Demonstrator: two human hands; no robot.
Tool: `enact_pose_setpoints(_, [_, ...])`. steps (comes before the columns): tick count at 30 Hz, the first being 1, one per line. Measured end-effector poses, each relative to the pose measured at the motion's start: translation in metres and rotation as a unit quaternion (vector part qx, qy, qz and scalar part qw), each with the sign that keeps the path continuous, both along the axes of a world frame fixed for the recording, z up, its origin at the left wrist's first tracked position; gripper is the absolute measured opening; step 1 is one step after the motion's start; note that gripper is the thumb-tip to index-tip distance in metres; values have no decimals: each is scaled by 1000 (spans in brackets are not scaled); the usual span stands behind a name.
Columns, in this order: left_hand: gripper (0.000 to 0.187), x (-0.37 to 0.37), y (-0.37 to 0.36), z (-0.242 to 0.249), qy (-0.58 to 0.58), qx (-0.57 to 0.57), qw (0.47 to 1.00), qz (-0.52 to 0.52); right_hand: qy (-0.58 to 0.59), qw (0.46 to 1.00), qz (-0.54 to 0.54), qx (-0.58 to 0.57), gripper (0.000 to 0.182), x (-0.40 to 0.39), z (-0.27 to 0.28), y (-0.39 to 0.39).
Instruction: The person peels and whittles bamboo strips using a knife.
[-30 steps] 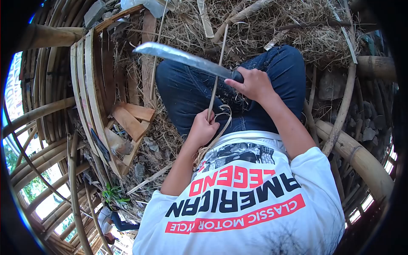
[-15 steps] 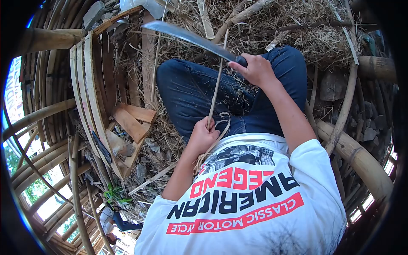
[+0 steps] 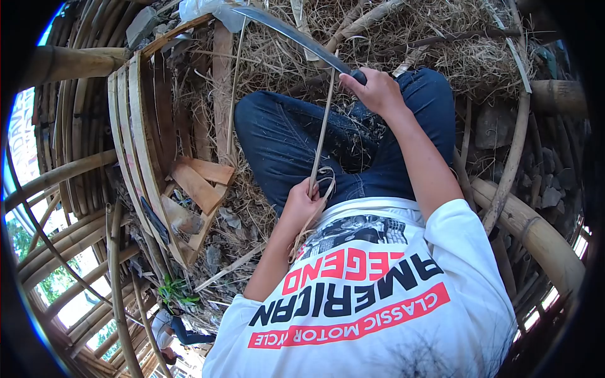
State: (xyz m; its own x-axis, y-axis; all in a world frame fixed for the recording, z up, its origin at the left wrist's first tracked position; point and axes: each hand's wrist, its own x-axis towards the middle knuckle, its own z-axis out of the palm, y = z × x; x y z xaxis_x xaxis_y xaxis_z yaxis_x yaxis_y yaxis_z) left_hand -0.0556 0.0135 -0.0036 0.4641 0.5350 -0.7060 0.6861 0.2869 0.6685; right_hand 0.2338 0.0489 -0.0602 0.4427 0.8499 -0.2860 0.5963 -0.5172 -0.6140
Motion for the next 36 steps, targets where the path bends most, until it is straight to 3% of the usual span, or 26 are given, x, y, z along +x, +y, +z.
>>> enact_pose_setpoints(16, [22, -5, -6, -10, 37, 21, 998, -35, 26, 998, -51, -7, 69, 2, 4, 1])
enact_pose_setpoints(20, [15, -6, -11, -15, -19, 71, 997, -7, 31, 995, -95, 8, 68, 5, -1, 5])
enact_pose_setpoints(25, [30, 4, -9, 10, -53, 130, 990, -10, 152, 969, -189, 39, 67, 28, -37, 8])
enact_pose_setpoints(26, [38, 12, -6, 26, 26, 130, 991, -27, 238, 940, -228, 86, 64, 28, -52, 1])
enact_pose_setpoints(27, [47, 17, -2, 36, 104, 130, 985, -41, 317, 905, -247, 138, 60, 23, -27, -11])
enact_pose_setpoints(30, [67, 19, 12, 46, 76, 327, 936, -111, 361, 867, -299, 168, 53, 26, -35, -26])
enact_pose_setpoints(36, [78, 44, 48, 77, 50, 453, 875, -162, 446, 817, -294, 218, 49, 28, -31, -39])
